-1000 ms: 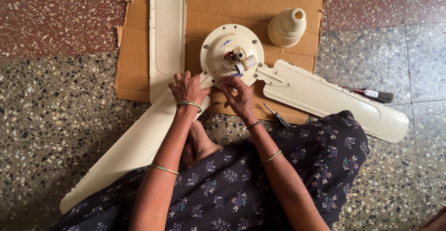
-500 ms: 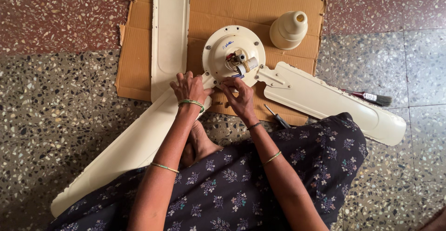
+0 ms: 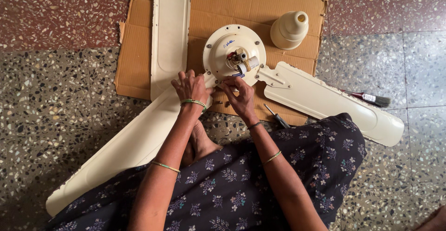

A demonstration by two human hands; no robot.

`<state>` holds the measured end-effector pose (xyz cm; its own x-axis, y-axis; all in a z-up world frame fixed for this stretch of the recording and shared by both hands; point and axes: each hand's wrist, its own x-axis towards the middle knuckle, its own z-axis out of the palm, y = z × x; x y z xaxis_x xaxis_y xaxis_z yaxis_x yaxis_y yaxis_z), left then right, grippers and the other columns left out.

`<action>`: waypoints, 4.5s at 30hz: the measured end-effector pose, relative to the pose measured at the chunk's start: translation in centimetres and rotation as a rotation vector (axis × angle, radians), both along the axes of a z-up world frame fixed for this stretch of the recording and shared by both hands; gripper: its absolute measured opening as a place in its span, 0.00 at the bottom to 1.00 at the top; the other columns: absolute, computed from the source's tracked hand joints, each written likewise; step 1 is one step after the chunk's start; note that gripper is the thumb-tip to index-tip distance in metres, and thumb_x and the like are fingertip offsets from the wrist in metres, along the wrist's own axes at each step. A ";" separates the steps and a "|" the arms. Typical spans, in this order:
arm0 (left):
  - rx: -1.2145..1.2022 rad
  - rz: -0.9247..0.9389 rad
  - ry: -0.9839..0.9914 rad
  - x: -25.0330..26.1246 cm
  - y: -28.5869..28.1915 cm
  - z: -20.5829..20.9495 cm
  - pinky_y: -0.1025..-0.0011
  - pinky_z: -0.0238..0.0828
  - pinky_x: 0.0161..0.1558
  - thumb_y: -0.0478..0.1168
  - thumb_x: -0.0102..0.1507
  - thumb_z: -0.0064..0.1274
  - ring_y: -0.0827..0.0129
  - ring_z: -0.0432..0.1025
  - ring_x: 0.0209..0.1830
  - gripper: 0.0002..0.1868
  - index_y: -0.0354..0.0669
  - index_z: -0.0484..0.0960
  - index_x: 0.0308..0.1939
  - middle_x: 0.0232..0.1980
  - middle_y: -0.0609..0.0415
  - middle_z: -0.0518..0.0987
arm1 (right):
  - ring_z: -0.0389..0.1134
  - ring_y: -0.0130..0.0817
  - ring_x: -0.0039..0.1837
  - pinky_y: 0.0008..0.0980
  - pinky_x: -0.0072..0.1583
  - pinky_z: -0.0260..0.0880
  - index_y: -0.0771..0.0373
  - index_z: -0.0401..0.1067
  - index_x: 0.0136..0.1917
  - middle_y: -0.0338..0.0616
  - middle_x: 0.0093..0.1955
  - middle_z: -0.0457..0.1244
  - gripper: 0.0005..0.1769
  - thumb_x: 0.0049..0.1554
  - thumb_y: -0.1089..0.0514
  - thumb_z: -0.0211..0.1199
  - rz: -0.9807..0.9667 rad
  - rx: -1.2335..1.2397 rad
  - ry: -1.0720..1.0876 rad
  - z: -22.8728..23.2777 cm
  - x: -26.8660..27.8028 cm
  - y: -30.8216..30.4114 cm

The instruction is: The person sits on the floor and attaches the blades of a ceiling fan to the central motor housing. Using a screwdriver, they tighten the screws to secure each blade in place.

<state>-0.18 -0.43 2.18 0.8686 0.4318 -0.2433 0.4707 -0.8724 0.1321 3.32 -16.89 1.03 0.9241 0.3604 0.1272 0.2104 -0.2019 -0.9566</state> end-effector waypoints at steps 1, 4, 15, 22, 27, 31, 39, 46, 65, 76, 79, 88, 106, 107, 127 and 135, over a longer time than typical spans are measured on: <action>-0.001 0.001 0.000 0.0 0.1 0.0 0.38 0.57 0.61 0.53 0.48 0.73 0.54 0.64 0.62 0.23 0.50 0.88 0.42 0.55 0.53 0.77 | 0.76 0.30 0.49 0.29 0.51 0.78 0.69 0.74 0.52 0.46 0.48 0.72 0.10 0.58 0.65 0.69 -0.001 -0.004 0.005 -0.1 0.0 0.0; -0.003 0.005 0.002 -0.1 0.2 -0.1 0.38 0.57 0.61 0.53 0.48 0.73 0.54 0.64 0.62 0.24 0.49 0.87 0.43 0.55 0.53 0.77 | 0.76 0.30 0.49 0.29 0.52 0.77 0.69 0.74 0.53 0.46 0.48 0.72 0.10 0.58 0.65 0.69 -0.004 -0.009 0.022 -0.5 0.0 -0.1; -0.006 0.007 0.032 0.0 0.1 0.5 0.41 0.58 0.60 0.55 0.49 0.72 0.54 0.63 0.63 0.27 0.48 0.87 0.47 0.57 0.52 0.77 | 0.76 0.30 0.51 0.28 0.53 0.78 0.69 0.74 0.53 0.47 0.50 0.72 0.10 0.58 0.66 0.68 -0.003 0.028 0.043 -0.6 0.0 -0.1; -0.023 0.002 0.007 -0.2 0.1 0.7 0.40 0.57 0.61 0.55 0.50 0.71 0.53 0.63 0.63 0.27 0.48 0.87 0.48 0.57 0.51 0.77 | 0.76 0.31 0.51 0.28 0.53 0.78 0.70 0.74 0.53 0.47 0.50 0.72 0.09 0.58 0.67 0.67 0.006 0.028 0.030 -0.5 0.1 -0.1; -0.025 0.025 -0.007 -0.1 0.3 0.5 0.39 0.57 0.61 0.56 0.50 0.71 0.52 0.63 0.63 0.27 0.48 0.87 0.47 0.57 0.52 0.77 | 0.77 0.30 0.51 0.28 0.47 0.80 0.70 0.73 0.54 0.46 0.49 0.72 0.09 0.59 0.67 0.66 0.018 0.040 0.074 -0.3 -0.1 -0.1; -0.033 0.023 0.030 0.0 0.3 0.1 0.39 0.57 0.62 0.55 0.50 0.72 0.52 0.62 0.64 0.25 0.48 0.87 0.46 0.58 0.52 0.76 | 0.76 0.30 0.50 0.27 0.37 0.79 0.70 0.73 0.53 0.45 0.50 0.71 0.09 0.59 0.67 0.65 0.035 0.071 0.150 0.2 -0.2 -0.1; 0.020 -0.019 0.039 0.0 -0.1 -0.2 0.38 0.56 0.63 0.52 0.50 0.72 0.52 0.61 0.66 0.24 0.51 0.87 0.46 0.58 0.53 0.76 | 0.77 0.30 0.49 0.27 0.38 0.78 0.69 0.74 0.53 0.45 0.48 0.72 0.08 0.60 0.66 0.67 0.032 0.060 0.072 0.6 -0.1 -0.1; -0.031 0.026 0.099 0.4 0.4 0.4 0.39 0.57 0.62 0.56 0.51 0.71 0.53 0.61 0.64 0.27 0.53 0.86 0.52 0.59 0.53 0.75 | 0.77 0.32 0.52 0.29 0.45 0.80 0.69 0.74 0.54 0.45 0.51 0.72 0.08 0.60 0.66 0.67 0.030 0.067 0.005 -0.1 0.0 -0.3; -0.023 -0.009 0.107 0.4 0.5 0.5 0.40 0.58 0.63 0.54 0.50 0.71 0.53 0.62 0.65 0.27 0.52 0.86 0.52 0.60 0.55 0.75 | 0.77 0.34 0.51 0.30 0.51 0.80 0.69 0.75 0.50 0.47 0.49 0.73 0.08 0.58 0.65 0.69 -0.021 0.021 0.098 -0.5 0.5 -0.4; -0.031 -0.068 0.128 0.9 1.0 0.6 0.42 0.62 0.60 0.56 0.51 0.70 0.54 0.63 0.64 0.28 0.51 0.85 0.52 0.61 0.54 0.76 | 0.77 0.32 0.51 0.30 0.55 0.80 0.68 0.77 0.50 0.46 0.48 0.73 0.08 0.57 0.64 0.69 -0.018 0.026 0.159 -0.2 0.8 -0.5; -0.066 -0.089 0.054 0.9 1.4 1.0 0.44 0.65 0.57 0.56 0.51 0.69 0.54 0.64 0.61 0.28 0.50 0.85 0.52 0.60 0.53 0.77 | 0.77 0.31 0.51 0.29 0.55 0.79 0.68 0.77 0.50 0.45 0.48 0.73 0.08 0.58 0.64 0.69 -0.005 0.048 0.191 -0.2 0.8 -0.7; -0.048 -0.230 -0.144 -0.1 2.4 2.4 0.53 0.71 0.49 0.55 0.50 0.67 0.54 0.69 0.54 0.29 0.47 0.86 0.51 0.52 0.54 0.81 | 0.76 0.29 0.49 0.28 0.53 0.78 0.69 0.77 0.50 0.45 0.47 0.73 0.07 0.58 0.65 0.69 -0.003 0.088 0.211 -0.4 0.7 -1.1; -0.005 -0.160 0.037 0.8 1.6 1.0 0.46 0.65 0.54 0.55 0.51 0.68 0.54 0.65 0.61 0.28 0.48 0.85 0.52 0.57 0.53 0.78 | 0.77 0.29 0.50 0.28 0.53 0.79 0.69 0.77 0.50 0.45 0.47 0.74 0.07 0.58 0.65 0.69 0.012 0.094 0.205 -0.4 0.8 -1.1; -0.005 -0.164 0.041 0.7 1.5 0.9 0.46 0.65 0.55 0.55 0.51 0.68 0.54 0.65 0.60 0.28 0.48 0.85 0.52 0.57 0.54 0.78 | 0.77 0.29 0.50 0.28 0.54 0.79 0.69 0.77 0.50 0.45 0.48 0.73 0.07 0.58 0.65 0.69 0.011 0.111 0.200 -0.4 0.8 -1.1; 0.061 -0.168 0.014 -0.1 1.7 0.4 0.46 0.64 0.54 0.56 0.51 0.68 0.53 0.65 0.59 0.28 0.47 0.85 0.51 0.54 0.54 0.78 | 0.76 0.28 0.48 0.28 0.53 0.79 0.69 0.77 0.50 0.44 0.46 0.73 0.07 0.57 0.65 0.69 0.009 0.097 0.208 -0.4 0.8 -1.2; 0.084 -0.179 0.033 -0.1 1.2 -0.1 0.46 0.63 0.56 0.56 0.50 0.71 0.54 0.65 0.61 0.29 0.47 0.86 0.50 0.56 0.53 0.78 | 0.77 0.29 0.49 0.28 0.52 0.79 0.69 0.77 0.49 0.44 0.46 0.74 0.07 0.57 0.65 0.69 0.002 0.080 0.197 -0.3 0.7 -1.1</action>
<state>-0.27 0.77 2.03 0.9252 0.2915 -0.2428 0.3102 -0.9497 0.0419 4.02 -17.96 0.72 0.9334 0.3579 -0.0274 0.0182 -0.1234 -0.9922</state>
